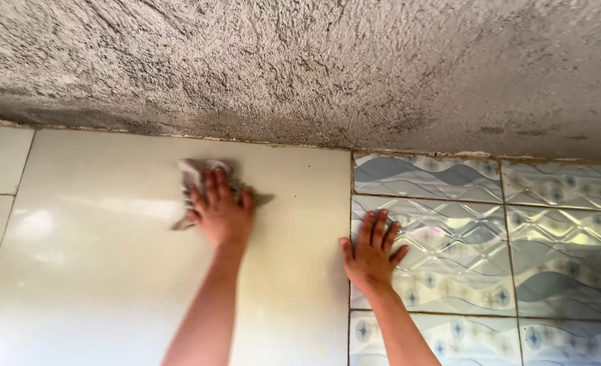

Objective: The person wipes a tiled floor with a cloth, moving across different tile patterns including plain white, wavy blue, and mosaic tiles. The person uses a cloth to scrub the floor surface in a repetitive motion.

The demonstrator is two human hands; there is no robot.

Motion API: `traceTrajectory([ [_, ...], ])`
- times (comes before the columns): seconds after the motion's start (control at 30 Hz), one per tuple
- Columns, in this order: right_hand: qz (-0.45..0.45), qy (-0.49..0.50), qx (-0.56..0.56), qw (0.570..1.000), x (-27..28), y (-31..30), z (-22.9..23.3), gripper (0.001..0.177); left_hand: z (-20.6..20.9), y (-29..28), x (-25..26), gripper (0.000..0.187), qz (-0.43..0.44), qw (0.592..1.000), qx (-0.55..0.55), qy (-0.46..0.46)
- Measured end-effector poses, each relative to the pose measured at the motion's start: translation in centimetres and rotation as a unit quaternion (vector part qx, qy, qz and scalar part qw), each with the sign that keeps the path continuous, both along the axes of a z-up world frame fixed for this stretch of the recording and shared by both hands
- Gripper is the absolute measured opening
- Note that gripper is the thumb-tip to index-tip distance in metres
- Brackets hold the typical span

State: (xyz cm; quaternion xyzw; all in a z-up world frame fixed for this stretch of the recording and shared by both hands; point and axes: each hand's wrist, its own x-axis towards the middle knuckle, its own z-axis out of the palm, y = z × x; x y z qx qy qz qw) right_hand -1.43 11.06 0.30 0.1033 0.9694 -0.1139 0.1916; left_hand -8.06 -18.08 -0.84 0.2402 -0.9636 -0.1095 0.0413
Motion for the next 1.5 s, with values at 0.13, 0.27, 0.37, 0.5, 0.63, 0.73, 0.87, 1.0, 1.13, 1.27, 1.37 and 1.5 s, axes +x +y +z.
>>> traceTrajectory([
  [0.13,-0.039,-0.059,-0.030,0.997,-0.4,-1.4,1.2,0.097,1.1,5.4,2.0,0.081,-0.144,0.986,-0.002,-0.087],
  [0.27,-0.047,-0.123,-0.046,0.990,-1.2,-2.1,3.2,0.125,2.2,5.3,8.3,0.080,-0.340,0.934,0.010,-0.105],
  [0.37,-0.030,-0.140,-0.036,0.989,-0.8,-2.4,4.1,0.156,2.9,0.7,12.4,0.082,-0.422,0.901,-0.004,-0.096],
  [0.5,-0.025,-0.140,-0.035,0.989,-1.3,-2.3,3.6,0.163,4.3,-5.4,12.3,0.097,-0.354,0.917,-0.072,-0.168],
  [0.63,-0.034,-0.162,-0.027,0.986,-1.6,-2.2,3.0,0.165,3.5,-5.1,6.4,0.092,-0.185,0.976,-0.012,-0.113],
  [0.73,-0.037,-0.153,-0.033,0.987,-1.8,-2.0,2.6,0.166,2.1,-0.4,-0.1,0.089,-0.060,0.995,-0.010,-0.076],
  [0.87,-0.049,-0.150,-0.048,0.986,-1.6,-2.0,2.6,0.168,2.1,9.4,-2.9,0.099,-0.144,0.980,-0.025,-0.136],
  [1.0,-0.049,-0.146,-0.035,0.988,-2.0,-2.0,2.7,0.168,1.3,10.8,3.6,0.075,-0.415,0.909,0.042,0.009],
  [1.13,-0.058,-0.140,-0.053,0.987,-1.6,-2.0,2.8,0.167,0.5,1.6,5.7,0.058,-0.433,0.900,0.042,-0.018],
  [1.27,-0.060,-0.140,-0.048,0.987,-1.8,-2.2,3.0,0.170,0.8,-4.1,1.0,0.066,-0.221,0.975,0.000,0.010],
  [1.37,-0.068,-0.153,-0.050,0.985,-2.0,-2.2,3.0,0.170,0.1,-1.0,-1.9,0.072,-0.096,0.994,-0.046,0.032],
  [1.5,-0.065,-0.152,-0.043,0.985,-2.1,-2.2,2.8,0.171,0.4,8.8,-1.6,0.065,-0.160,0.987,0.018,-0.002],
])
